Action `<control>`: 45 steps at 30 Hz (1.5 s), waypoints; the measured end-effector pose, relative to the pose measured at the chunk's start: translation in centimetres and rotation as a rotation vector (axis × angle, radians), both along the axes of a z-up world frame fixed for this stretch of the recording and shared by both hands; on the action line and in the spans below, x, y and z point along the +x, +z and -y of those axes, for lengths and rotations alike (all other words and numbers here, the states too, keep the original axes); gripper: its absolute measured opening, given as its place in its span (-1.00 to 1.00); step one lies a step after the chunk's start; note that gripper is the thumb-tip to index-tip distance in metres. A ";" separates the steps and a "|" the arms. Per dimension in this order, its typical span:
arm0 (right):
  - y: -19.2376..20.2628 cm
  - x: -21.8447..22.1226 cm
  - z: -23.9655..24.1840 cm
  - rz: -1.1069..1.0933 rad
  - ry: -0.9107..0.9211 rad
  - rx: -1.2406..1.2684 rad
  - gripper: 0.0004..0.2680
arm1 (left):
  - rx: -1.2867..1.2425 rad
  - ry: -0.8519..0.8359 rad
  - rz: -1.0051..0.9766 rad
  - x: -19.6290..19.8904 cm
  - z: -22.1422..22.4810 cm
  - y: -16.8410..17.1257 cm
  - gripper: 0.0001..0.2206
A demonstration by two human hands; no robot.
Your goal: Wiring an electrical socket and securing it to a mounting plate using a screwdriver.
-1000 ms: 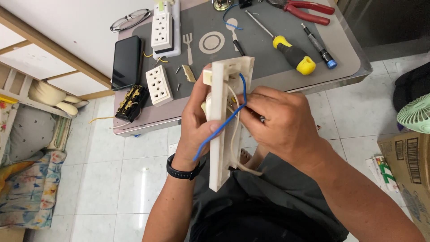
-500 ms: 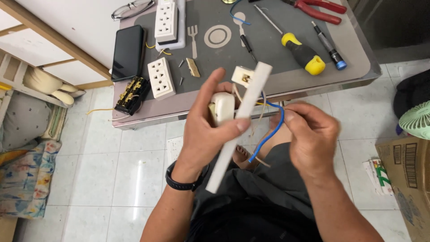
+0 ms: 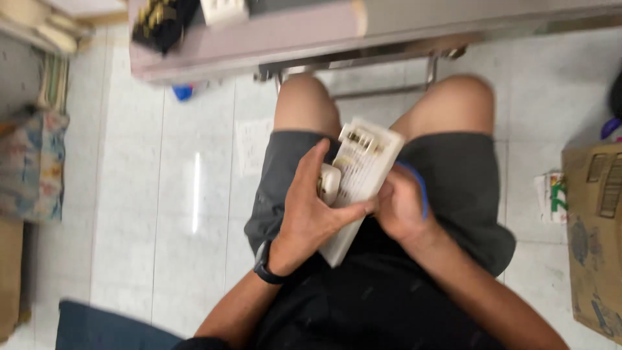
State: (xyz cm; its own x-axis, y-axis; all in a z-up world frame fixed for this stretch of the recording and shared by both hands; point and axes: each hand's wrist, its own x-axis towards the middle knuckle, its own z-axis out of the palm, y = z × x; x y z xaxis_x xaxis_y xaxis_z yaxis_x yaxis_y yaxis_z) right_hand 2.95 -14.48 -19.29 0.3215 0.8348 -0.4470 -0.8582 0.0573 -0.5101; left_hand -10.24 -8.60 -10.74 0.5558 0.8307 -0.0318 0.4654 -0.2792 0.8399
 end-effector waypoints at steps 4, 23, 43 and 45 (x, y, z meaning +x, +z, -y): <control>0.1 0.0 0.6 0.076 0.014 0.022 -0.80 | 0.098 0.065 0.008 -2.2 0.9 -1.3 -0.24; 3.5 4.9 -0.7 0.184 -0.175 0.153 -0.75 | 0.159 -0.047 0.569 0.3 -1.7 4.0 -0.21; 6.6 4.7 -2.1 0.535 -0.290 0.038 -0.68 | -0.212 -0.045 0.691 7.9 -8.3 3.7 -0.29; 9.8 4.4 -2.8 0.774 -0.178 0.186 -0.59 | -0.208 -0.071 0.682 8.4 -8.5 2.6 -0.26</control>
